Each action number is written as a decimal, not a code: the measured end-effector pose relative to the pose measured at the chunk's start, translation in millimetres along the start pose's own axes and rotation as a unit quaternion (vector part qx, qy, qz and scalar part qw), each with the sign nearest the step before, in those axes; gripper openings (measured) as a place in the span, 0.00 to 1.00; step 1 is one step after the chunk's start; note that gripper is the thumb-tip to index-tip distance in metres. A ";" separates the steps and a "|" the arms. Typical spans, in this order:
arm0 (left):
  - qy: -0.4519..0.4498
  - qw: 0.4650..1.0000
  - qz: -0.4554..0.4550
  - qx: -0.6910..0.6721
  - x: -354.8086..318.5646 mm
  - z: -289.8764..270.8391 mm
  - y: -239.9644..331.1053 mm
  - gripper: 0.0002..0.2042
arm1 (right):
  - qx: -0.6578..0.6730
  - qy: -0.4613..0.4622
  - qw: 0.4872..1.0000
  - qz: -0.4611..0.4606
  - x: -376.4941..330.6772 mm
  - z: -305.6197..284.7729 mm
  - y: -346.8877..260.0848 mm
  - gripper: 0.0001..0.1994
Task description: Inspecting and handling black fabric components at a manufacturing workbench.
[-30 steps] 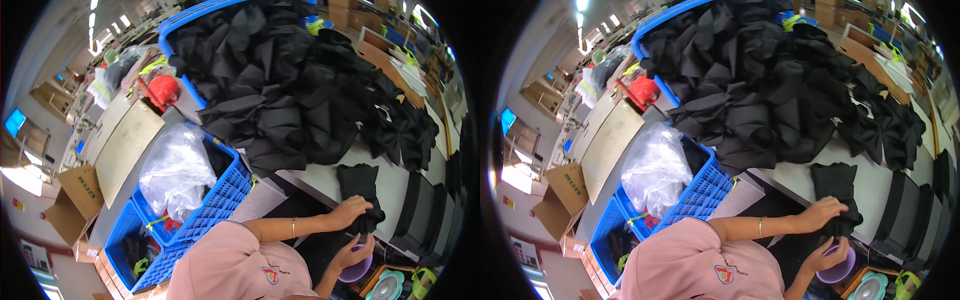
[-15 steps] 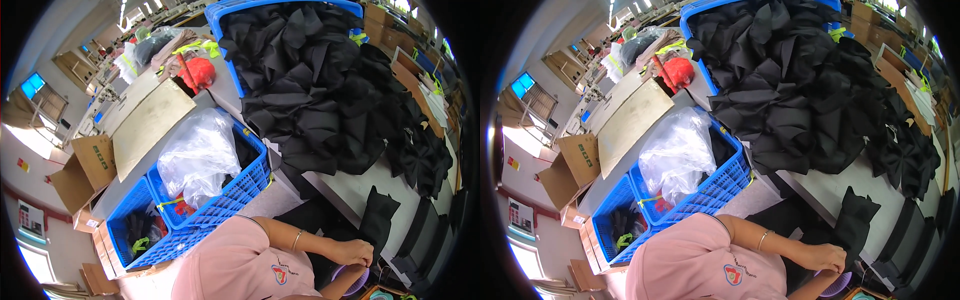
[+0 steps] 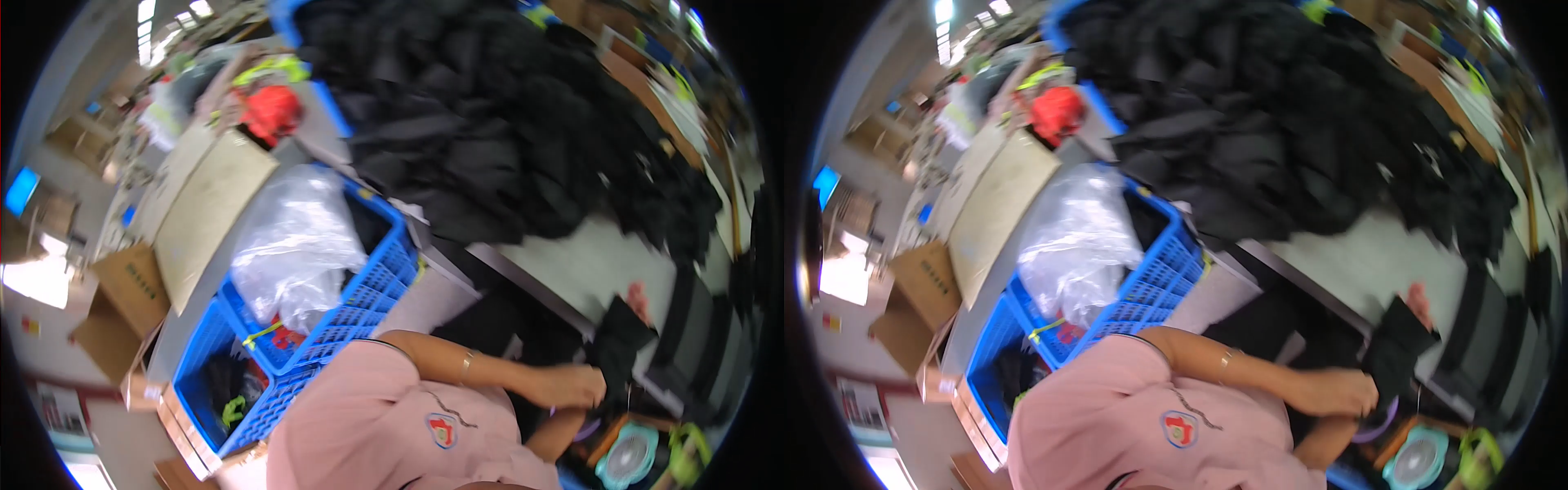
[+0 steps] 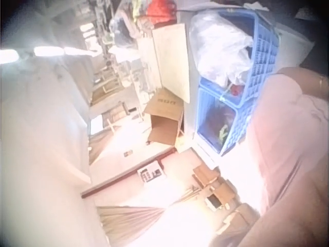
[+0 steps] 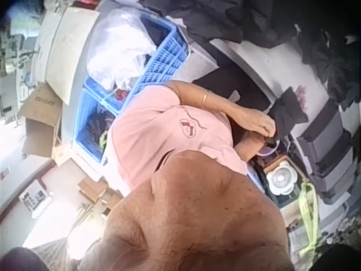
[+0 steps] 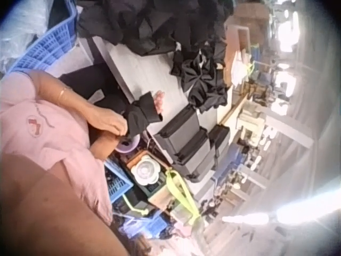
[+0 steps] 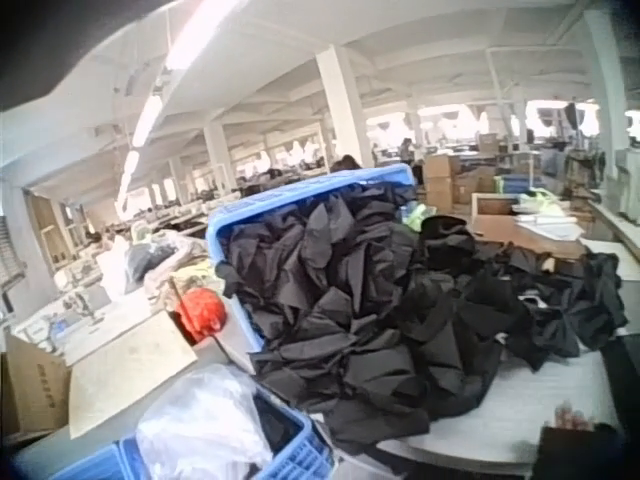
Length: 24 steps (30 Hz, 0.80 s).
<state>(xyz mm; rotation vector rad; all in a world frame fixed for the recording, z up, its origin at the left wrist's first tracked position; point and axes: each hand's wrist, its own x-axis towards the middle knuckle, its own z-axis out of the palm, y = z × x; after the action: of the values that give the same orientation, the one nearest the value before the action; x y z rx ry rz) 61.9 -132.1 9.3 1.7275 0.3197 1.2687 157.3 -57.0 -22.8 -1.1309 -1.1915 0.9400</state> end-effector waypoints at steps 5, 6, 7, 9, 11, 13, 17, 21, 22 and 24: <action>0.126 0.968 -0.213 -0.040 7.0 -19.1 -8.4 0.08 | 0.467 -0.137 0.871 0.063 18.3 -4.8 13.1 0.11; 0.155 0.956 -0.245 -0.048 11.0 -22.9 -10.0 0.08 | 0.235 -0.243 0.929 -0.149 17.4 -3.7 14.9 0.08; 0.199 0.959 -0.202 -0.019 16.2 -27.0 -12.3 0.08 | 0.265 -0.155 0.952 -0.009 -6.5 -5.1 14.0 0.09; 0.247 0.955 -0.157 0.048 23.9 -35.9 -16.4 0.07 | 0.330 -0.035 0.935 0.128 -37.7 -3.9 13.6 0.15; 0.254 0.945 -0.167 0.119 29.0 -44.6 -24.4 0.06 | 0.365 -0.008 0.916 0.165 -48.1 -0.4 15.1 0.16; 0.280 0.920 -0.205 0.180 33.0 -53.7 -38.7 0.07 | 0.288 -0.004 0.948 0.136 -50.7 5.5 12.9 0.12; 0.303 0.915 -0.188 0.188 54.2 -81.1 -78.3 0.10 | 0.033 -0.032 0.975 0.216 -65.4 1.9 -8.4 0.05; 0.359 0.896 -0.157 0.207 73.6 -133.4 -96.6 0.10 | -0.045 -0.143 0.989 0.006 -115.3 -29.2 -29.7 0.04; 0.403 0.887 -0.171 0.150 74.7 -143.1 -97.2 0.10 | -0.041 -0.178 0.983 0.026 -125.4 -37.8 -31.3 0.06; 0.366 0.909 -0.178 0.092 69.4 -142.8 -95.6 0.10 | -0.008 -0.184 0.980 0.075 -136.8 -50.5 -30.3 0.04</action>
<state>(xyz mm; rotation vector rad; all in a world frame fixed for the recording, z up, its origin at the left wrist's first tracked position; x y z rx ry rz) -0.9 39.6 -20.8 1.1865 1.1677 1.5973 185.4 -203.3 -21.8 -1.1001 -1.4254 1.2981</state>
